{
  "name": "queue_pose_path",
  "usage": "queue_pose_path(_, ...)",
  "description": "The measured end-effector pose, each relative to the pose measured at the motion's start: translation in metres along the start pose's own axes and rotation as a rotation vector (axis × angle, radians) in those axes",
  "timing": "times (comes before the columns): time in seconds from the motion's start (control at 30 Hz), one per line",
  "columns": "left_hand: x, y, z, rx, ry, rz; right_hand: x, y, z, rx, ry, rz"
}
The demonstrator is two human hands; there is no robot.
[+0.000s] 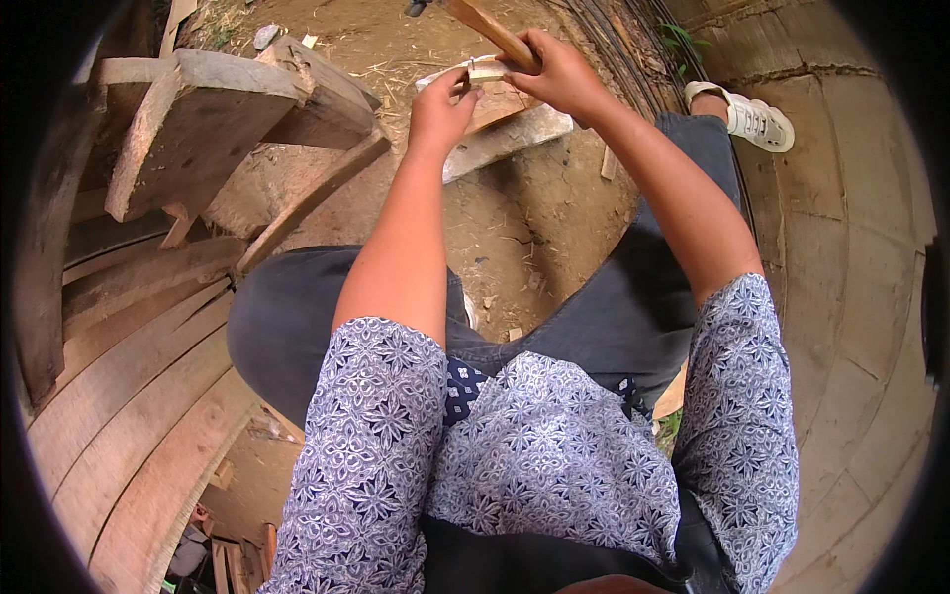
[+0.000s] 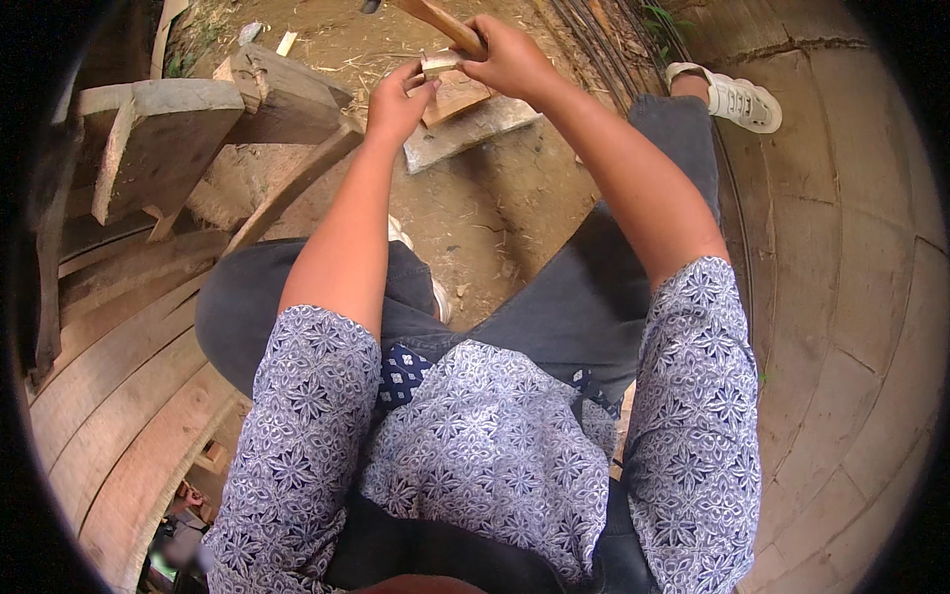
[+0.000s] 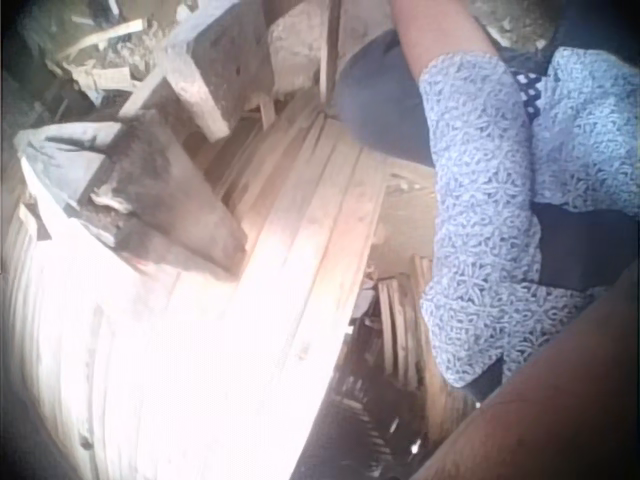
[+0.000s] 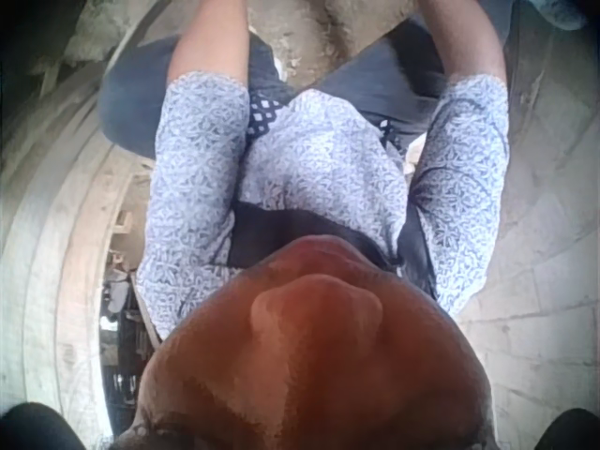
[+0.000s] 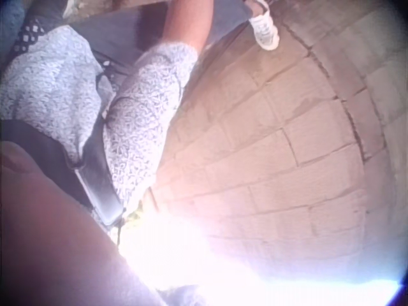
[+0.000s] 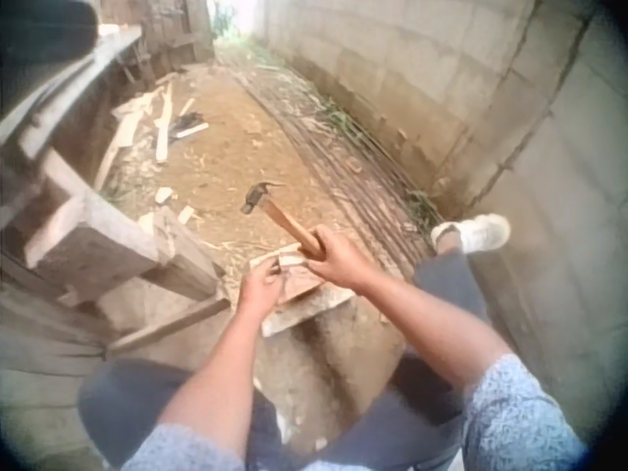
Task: The person sits on the ground and uses a hammer to split small wooden pieces placed on a block. They repeatedly position each piece, strike it with the hammer, and set the split pieces aside.
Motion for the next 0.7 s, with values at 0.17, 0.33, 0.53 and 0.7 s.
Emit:
queue_pose_path(0.17,-0.001,0.000,-0.002,0.051,-0.035,-0.018,-0.005,0.002,0.004,-0.056,-0.025,0.062)
queue_pose_path(0.33,0.004,0.004,-0.002,0.060,0.000,0.014,-0.006,-0.001,0.006,-0.068,-0.063,0.047)
queue_pose_path(0.53,-0.003,-0.005,-0.002,0.077,0.000,-0.014,-0.009,-0.002,0.004,0.022,-0.072,0.064)
queue_pose_path(0.7,0.002,0.003,-0.003,0.053,0.005,-0.025,-0.012,0.004,0.007,0.039,-0.006,0.116)
Point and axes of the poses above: each hand's wrist, its own x-axis away from the middle knuckle, its own z-axis out of the back of the hand, y = z × x, the point moved 3 cm from there along -x, towards the middle knuckle, and after that the axes turned 15 degrees about z, right-handed, at the moved point
